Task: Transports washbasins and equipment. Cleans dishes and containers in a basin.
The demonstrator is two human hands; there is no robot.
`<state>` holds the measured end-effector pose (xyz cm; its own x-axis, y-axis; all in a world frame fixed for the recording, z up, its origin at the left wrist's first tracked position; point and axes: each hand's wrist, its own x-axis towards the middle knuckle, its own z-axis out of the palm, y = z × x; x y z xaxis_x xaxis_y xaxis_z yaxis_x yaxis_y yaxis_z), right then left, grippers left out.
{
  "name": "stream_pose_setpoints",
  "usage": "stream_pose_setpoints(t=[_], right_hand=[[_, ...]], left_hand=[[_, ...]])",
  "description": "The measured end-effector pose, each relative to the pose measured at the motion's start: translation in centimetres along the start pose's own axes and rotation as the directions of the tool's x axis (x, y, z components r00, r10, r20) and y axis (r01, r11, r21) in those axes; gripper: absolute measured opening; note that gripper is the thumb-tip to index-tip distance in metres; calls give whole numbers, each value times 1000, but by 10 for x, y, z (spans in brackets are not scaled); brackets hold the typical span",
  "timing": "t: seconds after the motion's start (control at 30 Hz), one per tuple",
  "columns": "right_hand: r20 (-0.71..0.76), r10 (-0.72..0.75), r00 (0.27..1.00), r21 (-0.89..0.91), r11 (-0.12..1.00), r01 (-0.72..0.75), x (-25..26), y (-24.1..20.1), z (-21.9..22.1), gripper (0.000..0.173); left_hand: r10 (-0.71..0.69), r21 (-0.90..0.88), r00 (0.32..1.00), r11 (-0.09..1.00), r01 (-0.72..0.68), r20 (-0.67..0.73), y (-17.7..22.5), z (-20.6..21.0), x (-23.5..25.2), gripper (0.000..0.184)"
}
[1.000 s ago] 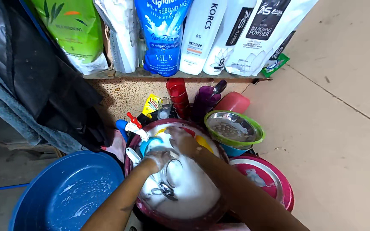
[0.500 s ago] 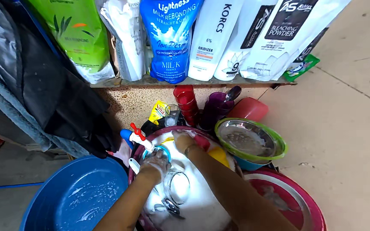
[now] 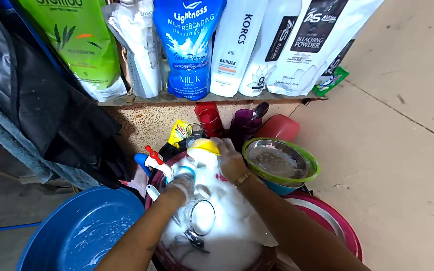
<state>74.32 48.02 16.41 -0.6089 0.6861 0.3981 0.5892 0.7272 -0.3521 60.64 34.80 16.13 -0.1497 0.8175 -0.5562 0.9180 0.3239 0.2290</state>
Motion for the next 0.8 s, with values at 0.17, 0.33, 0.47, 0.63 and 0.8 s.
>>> stream_pose_setpoints(t=[0.17,0.33,0.47,0.63,0.8], right_hand=[[184,245,952,-58,969,-238,-8,-23,-6,57],[430,320,844,-188,946,-263,-2,-41,11,60],[461,395,795,-153,917,-368,1,-29,23,48],[574,516,636,8,773,-635,-9,-29,27,45],[648,364,669,281,702,-654,-28,-20,31,34]], left_hand=[[-66,-132,981,990,41,-185,-7,2,-7,52],[-25,-197,984,980,-10,-174,-15,7,-22,56],[-15,-281,974,958,-50,-225,-18,15,-35,55],[29,-312,980,946,-91,-196,-21,16,-40,54],[21,-307,972,947,-95,-234,-22,14,-31,38]])
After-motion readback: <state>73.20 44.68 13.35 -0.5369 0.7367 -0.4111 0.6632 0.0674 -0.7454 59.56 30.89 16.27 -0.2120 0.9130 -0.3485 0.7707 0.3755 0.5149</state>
